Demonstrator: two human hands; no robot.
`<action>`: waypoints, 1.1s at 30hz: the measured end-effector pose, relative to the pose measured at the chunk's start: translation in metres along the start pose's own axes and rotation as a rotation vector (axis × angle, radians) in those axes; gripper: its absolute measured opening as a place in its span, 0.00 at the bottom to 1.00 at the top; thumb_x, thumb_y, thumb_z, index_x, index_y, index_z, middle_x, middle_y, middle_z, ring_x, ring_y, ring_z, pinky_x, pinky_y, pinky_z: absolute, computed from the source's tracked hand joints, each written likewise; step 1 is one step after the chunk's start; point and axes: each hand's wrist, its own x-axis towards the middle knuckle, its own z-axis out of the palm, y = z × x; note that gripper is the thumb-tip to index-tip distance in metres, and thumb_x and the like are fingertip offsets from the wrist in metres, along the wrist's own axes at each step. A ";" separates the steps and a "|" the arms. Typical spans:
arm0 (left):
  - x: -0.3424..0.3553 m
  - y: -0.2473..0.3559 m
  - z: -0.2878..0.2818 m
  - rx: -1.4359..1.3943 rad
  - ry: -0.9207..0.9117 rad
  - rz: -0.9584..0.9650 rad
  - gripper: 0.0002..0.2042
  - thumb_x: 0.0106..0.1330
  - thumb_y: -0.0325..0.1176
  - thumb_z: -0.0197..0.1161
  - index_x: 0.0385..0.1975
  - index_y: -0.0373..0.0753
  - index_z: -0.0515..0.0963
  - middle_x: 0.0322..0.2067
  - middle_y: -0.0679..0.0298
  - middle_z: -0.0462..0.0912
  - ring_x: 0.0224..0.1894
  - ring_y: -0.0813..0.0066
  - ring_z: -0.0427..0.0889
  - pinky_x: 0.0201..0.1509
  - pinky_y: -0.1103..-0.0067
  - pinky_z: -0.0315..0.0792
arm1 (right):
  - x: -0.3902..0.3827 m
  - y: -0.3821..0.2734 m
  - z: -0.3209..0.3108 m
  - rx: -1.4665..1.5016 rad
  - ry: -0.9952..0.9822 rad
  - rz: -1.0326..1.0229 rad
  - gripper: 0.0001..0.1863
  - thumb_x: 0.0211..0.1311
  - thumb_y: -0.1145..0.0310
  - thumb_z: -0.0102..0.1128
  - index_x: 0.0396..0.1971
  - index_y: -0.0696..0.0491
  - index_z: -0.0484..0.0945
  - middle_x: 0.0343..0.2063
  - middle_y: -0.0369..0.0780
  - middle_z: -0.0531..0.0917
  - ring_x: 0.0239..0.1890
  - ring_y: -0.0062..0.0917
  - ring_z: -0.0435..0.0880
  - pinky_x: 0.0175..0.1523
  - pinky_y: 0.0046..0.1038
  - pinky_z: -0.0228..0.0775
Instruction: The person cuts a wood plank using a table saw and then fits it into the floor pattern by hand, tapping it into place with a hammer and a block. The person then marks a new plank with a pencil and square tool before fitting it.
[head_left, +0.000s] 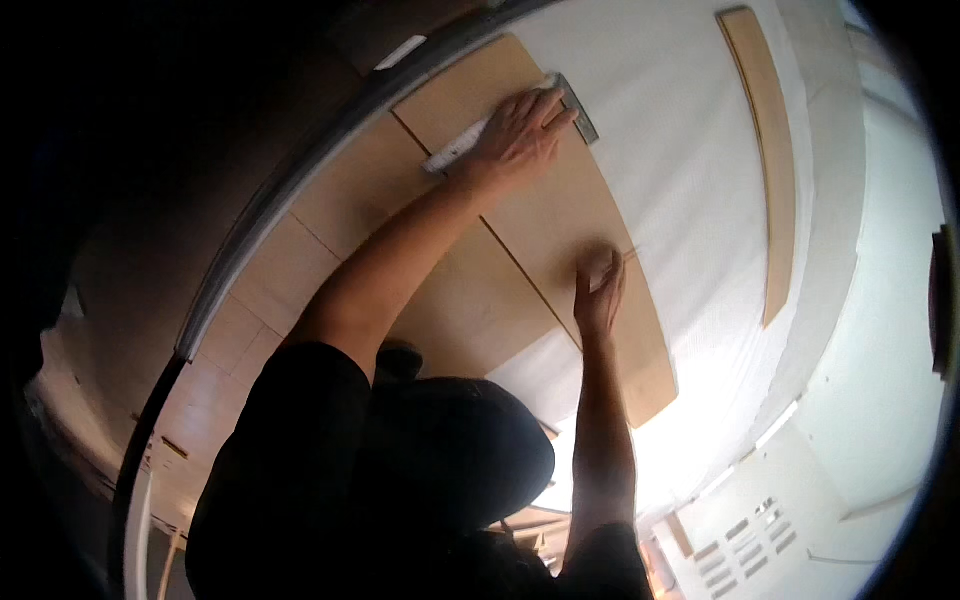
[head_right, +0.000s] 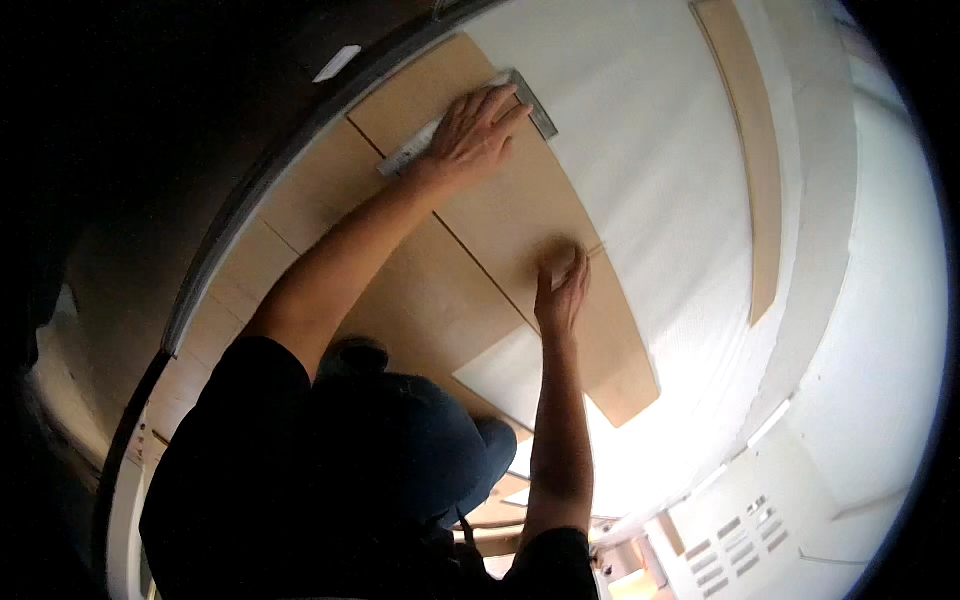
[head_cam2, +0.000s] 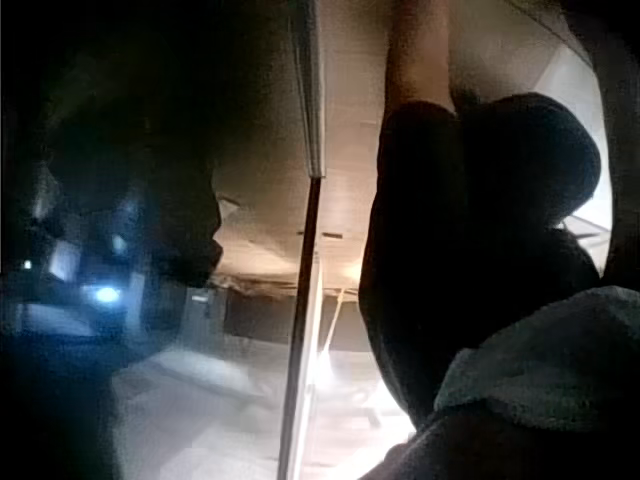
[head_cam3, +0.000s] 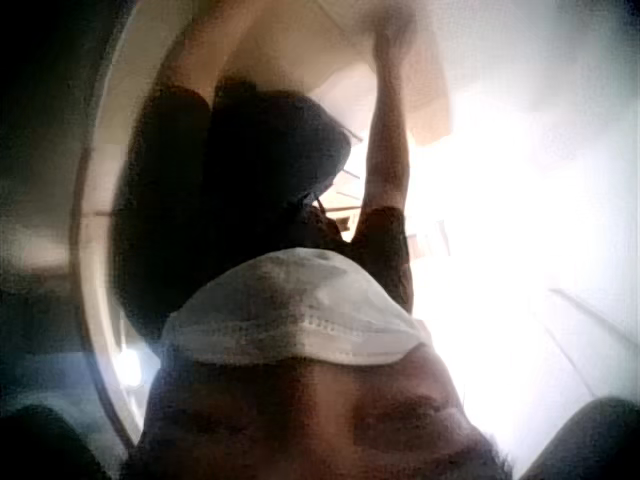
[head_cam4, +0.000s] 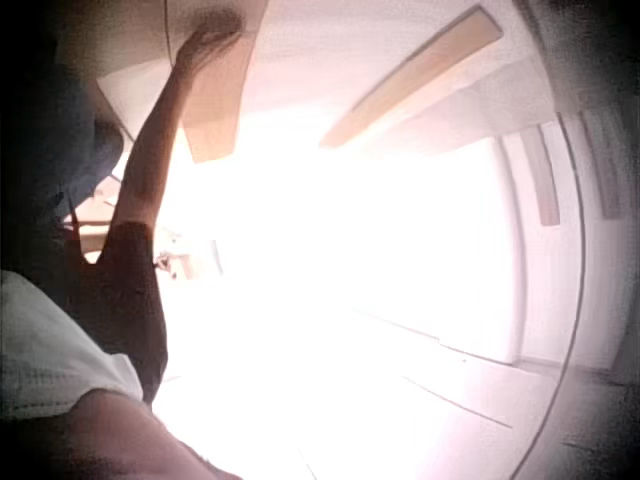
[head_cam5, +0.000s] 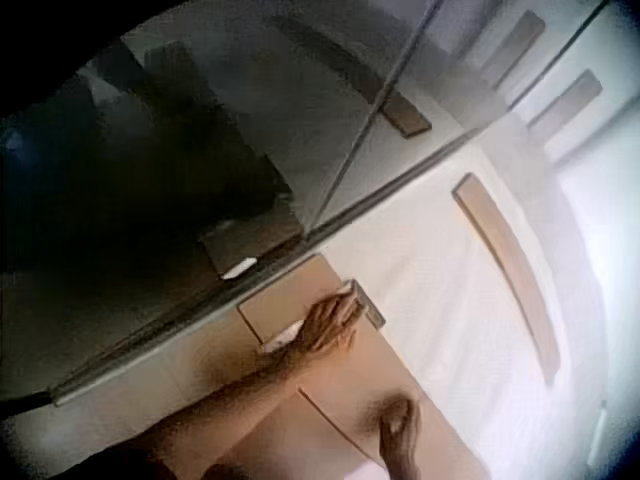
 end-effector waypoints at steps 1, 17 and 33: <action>-0.005 -0.002 -0.013 0.014 0.001 -0.067 0.25 0.68 0.35 0.58 0.66 0.39 0.67 0.65 0.49 0.65 0.66 0.48 0.64 0.69 0.54 0.60 | -0.025 -0.004 -0.001 -0.032 -0.009 0.074 0.37 0.62 0.67 0.66 0.67 0.60 0.60 0.63 0.52 0.68 0.59 0.45 0.72 0.62 0.40 0.67; -0.024 0.021 -0.112 -0.056 -0.257 -0.200 0.19 0.68 0.32 0.54 0.50 0.20 0.69 0.50 0.30 0.71 0.41 0.48 0.84 0.39 0.65 0.82 | -0.123 0.034 -0.019 -0.090 -0.177 0.049 0.30 0.64 0.67 0.64 0.63 0.58 0.64 0.55 0.51 0.75 0.52 0.43 0.77 0.57 0.41 0.69; -0.339 -0.064 -0.229 -0.035 -0.285 -0.098 0.14 0.65 0.40 0.67 0.42 0.35 0.81 0.40 0.56 0.80 0.42 0.60 0.81 0.50 0.66 0.76 | -0.083 -0.160 0.019 0.430 -0.147 -0.158 0.11 0.72 0.69 0.56 0.47 0.59 0.81 0.38 0.44 0.83 0.37 0.25 0.83 0.42 0.28 0.75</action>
